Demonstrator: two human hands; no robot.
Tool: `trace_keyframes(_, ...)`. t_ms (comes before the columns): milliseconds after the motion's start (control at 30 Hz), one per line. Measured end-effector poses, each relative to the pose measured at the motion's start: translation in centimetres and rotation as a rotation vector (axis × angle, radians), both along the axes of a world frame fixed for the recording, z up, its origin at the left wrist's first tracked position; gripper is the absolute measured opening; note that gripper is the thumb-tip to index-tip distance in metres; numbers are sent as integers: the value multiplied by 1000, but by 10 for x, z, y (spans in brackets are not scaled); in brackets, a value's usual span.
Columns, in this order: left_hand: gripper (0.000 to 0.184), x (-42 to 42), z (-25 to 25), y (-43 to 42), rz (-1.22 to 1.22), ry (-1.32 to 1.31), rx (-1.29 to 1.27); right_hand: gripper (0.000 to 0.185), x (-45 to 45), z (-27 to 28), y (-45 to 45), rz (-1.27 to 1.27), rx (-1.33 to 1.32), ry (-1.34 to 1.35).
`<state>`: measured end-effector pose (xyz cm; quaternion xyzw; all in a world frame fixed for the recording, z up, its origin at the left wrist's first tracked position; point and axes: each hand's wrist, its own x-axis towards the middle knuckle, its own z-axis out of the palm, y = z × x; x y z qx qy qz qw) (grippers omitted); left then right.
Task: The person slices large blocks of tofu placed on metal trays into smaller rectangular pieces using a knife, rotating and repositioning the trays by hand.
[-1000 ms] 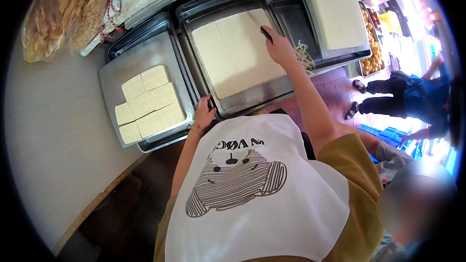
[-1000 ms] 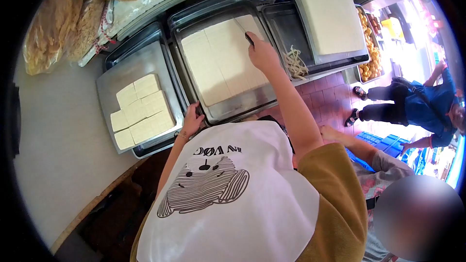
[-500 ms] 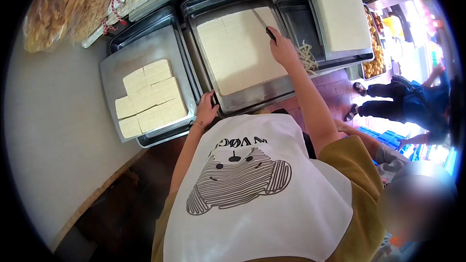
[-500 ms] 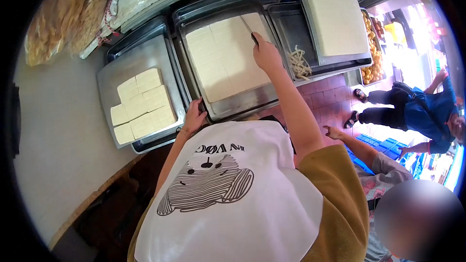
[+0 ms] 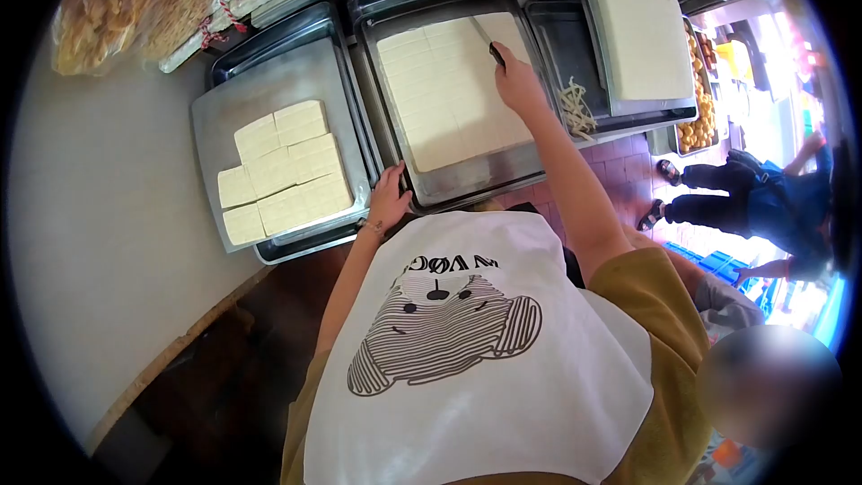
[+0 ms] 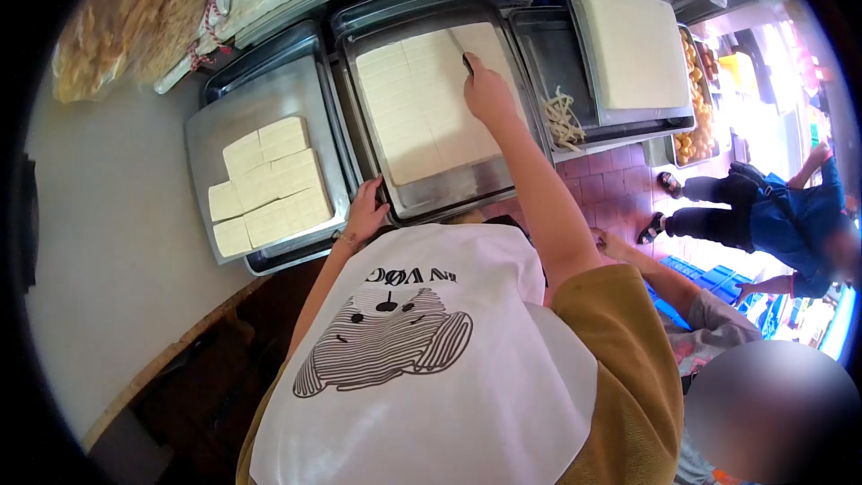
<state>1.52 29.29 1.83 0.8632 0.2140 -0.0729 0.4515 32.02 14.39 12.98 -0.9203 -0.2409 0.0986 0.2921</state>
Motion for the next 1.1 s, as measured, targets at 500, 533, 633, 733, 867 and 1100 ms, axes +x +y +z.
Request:
trace_keyframes(500,68,0,0,-2,7,29,11,42,6,-8,7,5,-37,6)
trace_keyframes(533,68,0,1,-2,6,23,13,43,6,-9,8,0,-35,-6)
trace_keyframes(633,68,0,2,-2,2,4,23,44,8,-13,11,-5,-36,-31)
trace_keyframes(733,67,-1,1,-2,3,4,23,44,13,-19,12,4,-55,-36)
trace_keyframes(867,68,-1,2,-3,6,22,9,44,16,-23,15,7,-76,-25)
trace_keyframes(1100,68,-2,0,-3,-14,-52,52,45,15,-19,17,24,-148,37)
